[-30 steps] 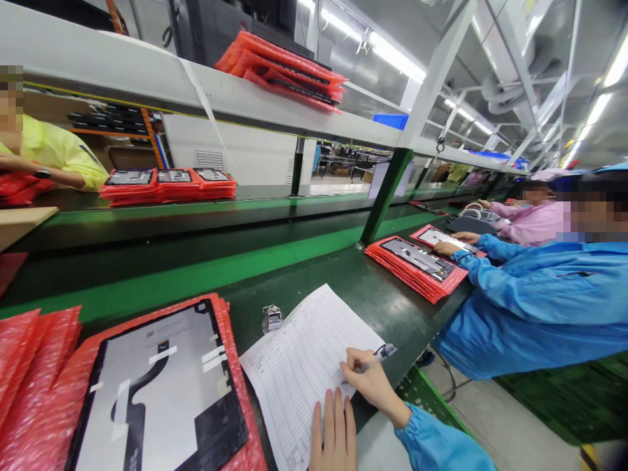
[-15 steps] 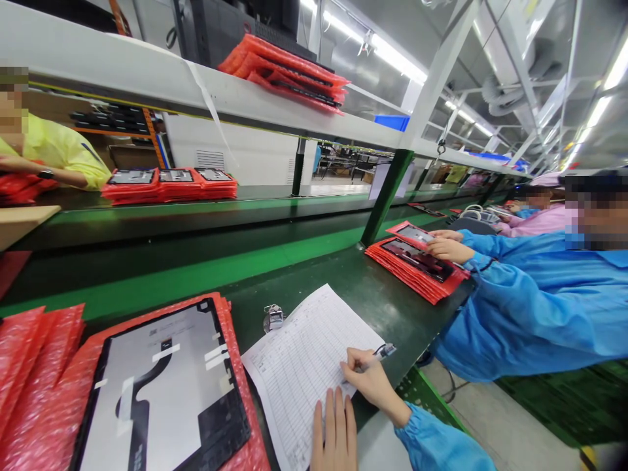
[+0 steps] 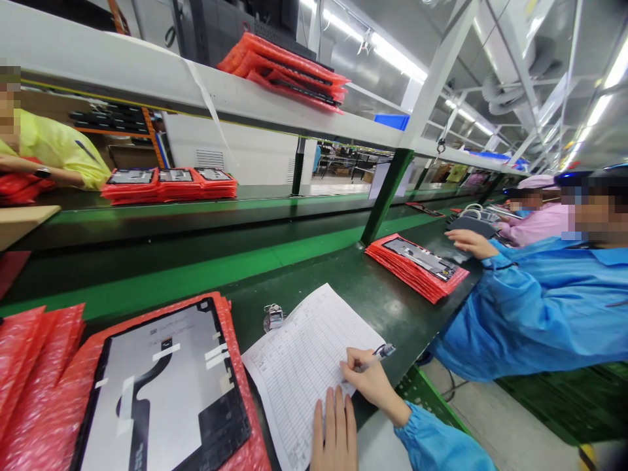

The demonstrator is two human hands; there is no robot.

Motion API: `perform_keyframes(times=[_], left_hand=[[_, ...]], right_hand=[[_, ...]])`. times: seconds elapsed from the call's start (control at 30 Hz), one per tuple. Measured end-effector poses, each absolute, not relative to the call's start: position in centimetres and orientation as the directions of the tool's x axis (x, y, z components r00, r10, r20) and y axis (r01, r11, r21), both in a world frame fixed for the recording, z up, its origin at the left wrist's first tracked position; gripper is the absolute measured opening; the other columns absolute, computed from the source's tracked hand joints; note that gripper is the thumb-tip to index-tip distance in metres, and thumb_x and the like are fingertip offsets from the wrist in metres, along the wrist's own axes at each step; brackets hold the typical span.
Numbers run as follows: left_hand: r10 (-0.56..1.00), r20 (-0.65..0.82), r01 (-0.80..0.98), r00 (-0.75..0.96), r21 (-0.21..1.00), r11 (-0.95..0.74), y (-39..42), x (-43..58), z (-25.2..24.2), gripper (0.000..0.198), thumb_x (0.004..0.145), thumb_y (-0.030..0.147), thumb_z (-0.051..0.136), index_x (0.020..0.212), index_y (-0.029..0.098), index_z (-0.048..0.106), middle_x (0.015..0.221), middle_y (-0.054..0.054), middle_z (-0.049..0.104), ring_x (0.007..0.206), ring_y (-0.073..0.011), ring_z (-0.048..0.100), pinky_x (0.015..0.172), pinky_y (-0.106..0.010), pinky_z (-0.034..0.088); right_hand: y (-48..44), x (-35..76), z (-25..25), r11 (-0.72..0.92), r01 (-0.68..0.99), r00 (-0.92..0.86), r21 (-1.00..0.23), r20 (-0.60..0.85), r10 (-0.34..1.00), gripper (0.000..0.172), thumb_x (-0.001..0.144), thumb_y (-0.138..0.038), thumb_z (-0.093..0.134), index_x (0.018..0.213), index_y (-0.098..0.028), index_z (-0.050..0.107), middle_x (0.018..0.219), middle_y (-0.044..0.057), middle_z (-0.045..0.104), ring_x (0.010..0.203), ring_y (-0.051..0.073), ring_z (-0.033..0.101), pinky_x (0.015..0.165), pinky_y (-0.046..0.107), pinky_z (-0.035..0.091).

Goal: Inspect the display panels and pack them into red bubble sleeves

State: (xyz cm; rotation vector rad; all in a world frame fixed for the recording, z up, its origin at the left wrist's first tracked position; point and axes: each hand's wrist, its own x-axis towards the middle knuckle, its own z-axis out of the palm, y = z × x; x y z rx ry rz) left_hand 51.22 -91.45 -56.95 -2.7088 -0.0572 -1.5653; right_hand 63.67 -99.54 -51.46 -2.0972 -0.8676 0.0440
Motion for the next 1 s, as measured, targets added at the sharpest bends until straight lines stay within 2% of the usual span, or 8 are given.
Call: perform_keyframes(times=[0.73, 1.0], left_hand=[[0.012, 0.865, 0.033, 0.502, -0.005, -0.999, -91.42, 51.26, -56.83, 0.039, 0.091, 0.016, 0.033, 0.096, 0.009, 0.071, 0.102, -0.011, 0.073, 0.095, -0.0251, 0.066, 0.111, -0.046, 0.024], [0.018, 0.866, 0.040, 0.500, -0.003, -0.999, -91.48, 51.17, -56.36, 0.040, 0.092, 0.016, 0.031, 0.095, 0.010, 0.071, 0.100, -0.010, 0.073, 0.094, -0.0253, 0.066, 0.099, -0.043, 0.035]], right_hand=[[-99.69, 63.62, -51.70, -0.421, 0.574, 0.761, -0.702, 0.268, 0.591, 0.033, 0.091, -0.035, 0.057, 0.066, -0.014, 0.055, 0.056, -0.007, 0.050, 0.047, 0.008, 0.049, 0.049, 0.022, 0.045], [-99.82, 63.53, -51.73, -0.420, 0.563, 0.766, -0.712, 0.258, 0.589, 0.033, 0.091, -0.035, 0.057, 0.066, -0.014, 0.055, 0.056, -0.008, 0.049, 0.047, 0.008, 0.049, 0.049, 0.022, 0.044]])
